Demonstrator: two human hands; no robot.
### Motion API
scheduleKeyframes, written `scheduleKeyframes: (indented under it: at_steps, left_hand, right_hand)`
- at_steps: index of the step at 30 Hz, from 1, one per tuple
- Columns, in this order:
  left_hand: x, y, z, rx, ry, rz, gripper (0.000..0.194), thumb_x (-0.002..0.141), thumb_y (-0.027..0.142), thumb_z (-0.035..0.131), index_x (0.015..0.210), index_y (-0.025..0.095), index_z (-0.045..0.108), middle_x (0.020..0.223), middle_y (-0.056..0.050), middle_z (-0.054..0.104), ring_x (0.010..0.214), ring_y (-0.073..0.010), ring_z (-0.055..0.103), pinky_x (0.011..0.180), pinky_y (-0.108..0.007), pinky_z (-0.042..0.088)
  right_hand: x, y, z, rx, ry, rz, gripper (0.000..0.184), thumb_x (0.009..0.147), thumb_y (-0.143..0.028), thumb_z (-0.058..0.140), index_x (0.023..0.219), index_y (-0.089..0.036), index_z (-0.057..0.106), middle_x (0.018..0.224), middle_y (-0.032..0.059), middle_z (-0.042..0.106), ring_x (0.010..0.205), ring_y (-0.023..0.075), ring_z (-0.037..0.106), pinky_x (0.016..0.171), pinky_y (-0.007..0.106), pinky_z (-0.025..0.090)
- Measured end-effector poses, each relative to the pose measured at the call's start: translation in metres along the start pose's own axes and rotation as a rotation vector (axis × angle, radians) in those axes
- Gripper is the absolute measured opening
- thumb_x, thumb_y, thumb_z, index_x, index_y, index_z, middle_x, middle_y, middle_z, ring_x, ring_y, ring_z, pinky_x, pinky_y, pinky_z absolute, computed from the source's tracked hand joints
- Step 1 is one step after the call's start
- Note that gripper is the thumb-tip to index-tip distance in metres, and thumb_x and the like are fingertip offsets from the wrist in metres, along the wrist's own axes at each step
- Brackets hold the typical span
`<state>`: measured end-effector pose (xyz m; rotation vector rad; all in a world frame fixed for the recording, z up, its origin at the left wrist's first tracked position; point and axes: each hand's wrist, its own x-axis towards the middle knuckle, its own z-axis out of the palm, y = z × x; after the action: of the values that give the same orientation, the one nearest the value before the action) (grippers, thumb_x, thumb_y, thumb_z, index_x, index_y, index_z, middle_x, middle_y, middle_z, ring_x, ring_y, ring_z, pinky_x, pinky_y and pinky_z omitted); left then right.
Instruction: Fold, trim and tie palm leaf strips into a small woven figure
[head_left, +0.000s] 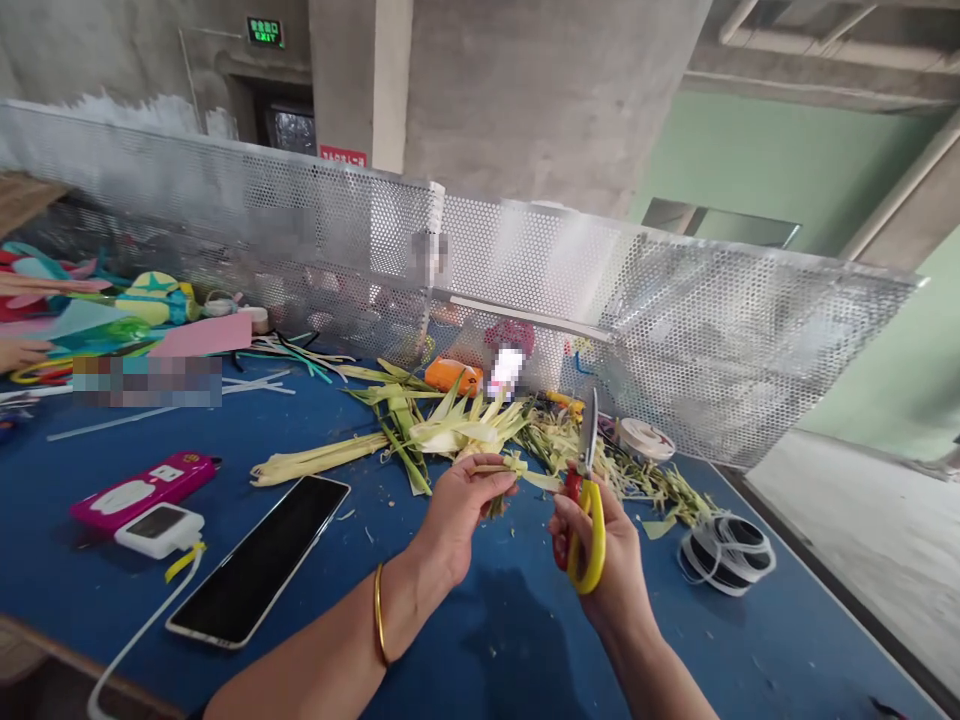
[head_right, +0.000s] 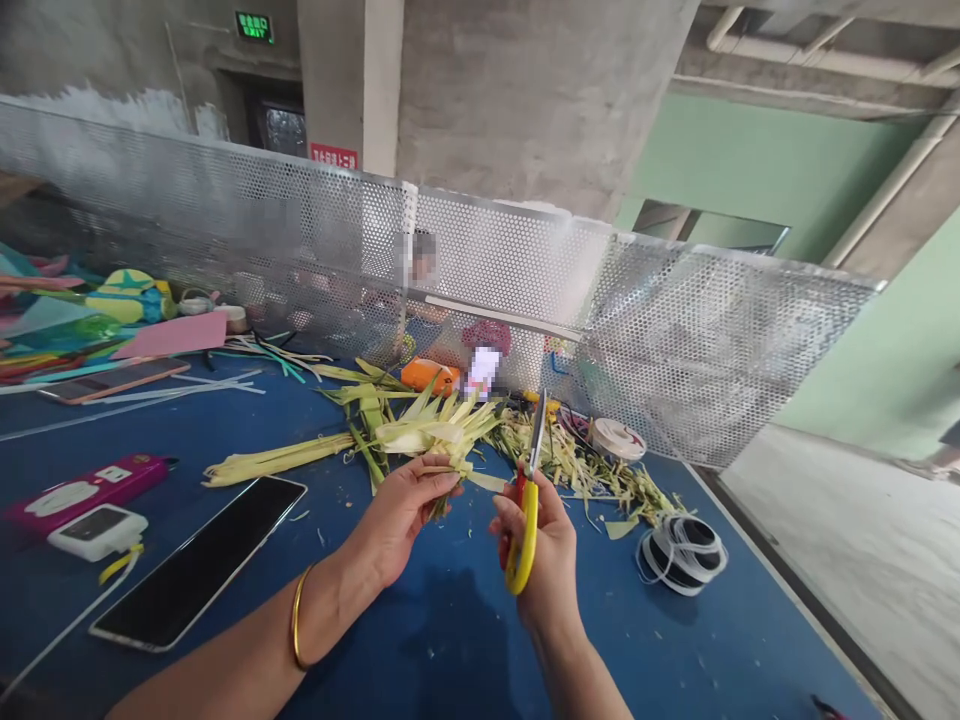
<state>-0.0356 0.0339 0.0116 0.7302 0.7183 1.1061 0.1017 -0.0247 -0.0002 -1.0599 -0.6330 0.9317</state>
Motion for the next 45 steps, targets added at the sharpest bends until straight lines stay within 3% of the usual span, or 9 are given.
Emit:
scheduleKeyframes:
  at_steps: [3,8,14,19,24,29,32,37,45]
  left_hand:
    - [-0.005,-0.008,0.004,0.048,-0.031,-0.051,0.035,0.054,0.02,0.085,0.084,0.015,0.068,0.073,-0.002,0.071,0.067,-0.0136,0.068,0.058,-0.021,0.043]
    - [-0.013,-0.014,0.009,0.08,-0.055,-0.144,0.035,0.052,0.023,0.087,0.081,0.015,0.069,0.071,-0.002,0.072,0.068,-0.015,0.068,0.06,-0.022,0.044]
    - [-0.013,-0.016,0.007,0.043,-0.098,-0.149,0.033,0.06,0.036,0.087,0.08,0.014,0.071,0.076,-0.003,0.072,0.071,-0.0157,0.069,0.065,-0.024,0.05]
    - [-0.012,-0.017,0.007,0.05,-0.114,-0.198,0.036,0.057,0.026,0.089,0.086,0.015,0.07,0.078,-0.001,0.071,0.067,-0.0143,0.067,0.062,-0.023,0.051]
    - [-0.007,-0.011,0.004,-0.032,-0.06,-0.147,0.027,0.062,0.019,0.085,0.084,0.015,0.07,0.077,0.0,0.07,0.064,-0.0104,0.065,0.057,-0.02,0.05]
    - [0.0,0.005,-0.001,-0.167,0.043,-0.066,0.025,0.065,0.013,0.08,0.087,0.016,0.069,0.079,0.0,0.071,0.069,-0.0105,0.068,0.057,-0.018,0.05]
    - [0.003,0.014,-0.004,-0.248,0.068,-0.013,0.021,0.069,0.013,0.078,0.087,0.016,0.069,0.083,0.0,0.072,0.075,-0.0106,0.069,0.061,-0.017,0.052]
    - [0.004,0.022,-0.006,-0.331,0.091,0.053,0.014,0.074,0.014,0.075,0.086,0.015,0.068,0.082,-0.001,0.072,0.077,-0.0106,0.069,0.066,-0.018,0.053]
    - [0.002,0.017,-0.007,-0.293,0.044,0.07,0.015,0.075,0.019,0.075,0.088,0.015,0.069,0.085,-0.002,0.073,0.079,-0.0117,0.07,0.061,-0.017,0.051]
  right_hand:
    - [-0.005,0.006,-0.002,-0.002,-0.002,-0.018,0.067,0.057,-0.039,0.088,0.114,-0.023,0.057,0.061,-0.0075,0.059,0.038,0.0082,0.048,0.031,0.018,0.036]
    - [-0.008,0.009,-0.004,-0.02,0.004,-0.085,0.06,0.062,-0.039,0.085,0.112,-0.023,0.056,0.067,-0.0067,0.06,0.036,0.0065,0.046,0.029,0.017,0.034]
    - [-0.011,0.007,-0.005,-0.043,0.005,-0.135,0.053,0.066,-0.036,0.083,0.11,-0.024,0.057,0.07,-0.0073,0.059,0.038,0.0059,0.048,0.032,0.017,0.035]
    - [-0.01,0.007,-0.007,-0.076,-0.015,-0.138,0.054,0.067,-0.039,0.082,0.111,-0.025,0.056,0.069,-0.0073,0.059,0.04,0.0066,0.049,0.034,0.018,0.036]
    - [-0.009,-0.001,-0.011,-0.211,-0.014,-0.148,0.061,0.062,-0.044,0.083,0.113,-0.022,0.058,0.072,-0.0028,0.064,0.047,0.0101,0.053,0.042,0.022,0.041]
    - [-0.011,-0.004,-0.02,-0.312,-0.083,-0.174,0.066,0.051,-0.037,0.089,0.11,-0.022,0.062,0.075,0.0008,0.066,0.065,0.0163,0.059,0.054,0.025,0.047]
    - [-0.014,-0.002,-0.026,-0.375,-0.207,-0.136,0.065,0.054,-0.035,0.088,0.114,-0.025,0.063,0.079,0.0,0.062,0.072,0.0169,0.057,0.058,0.024,0.046]
    - [-0.019,-0.002,-0.028,-0.56,-0.447,-0.068,0.05,0.068,-0.041,0.078,0.113,-0.023,0.065,0.068,-0.0043,0.047,0.061,0.0126,0.042,0.053,0.023,0.036]
    - [-0.018,0.007,-0.027,-0.686,-0.364,-0.061,0.054,0.068,-0.046,0.077,0.114,-0.02,0.067,0.067,-0.0035,0.048,0.061,0.0131,0.041,0.053,0.023,0.037]
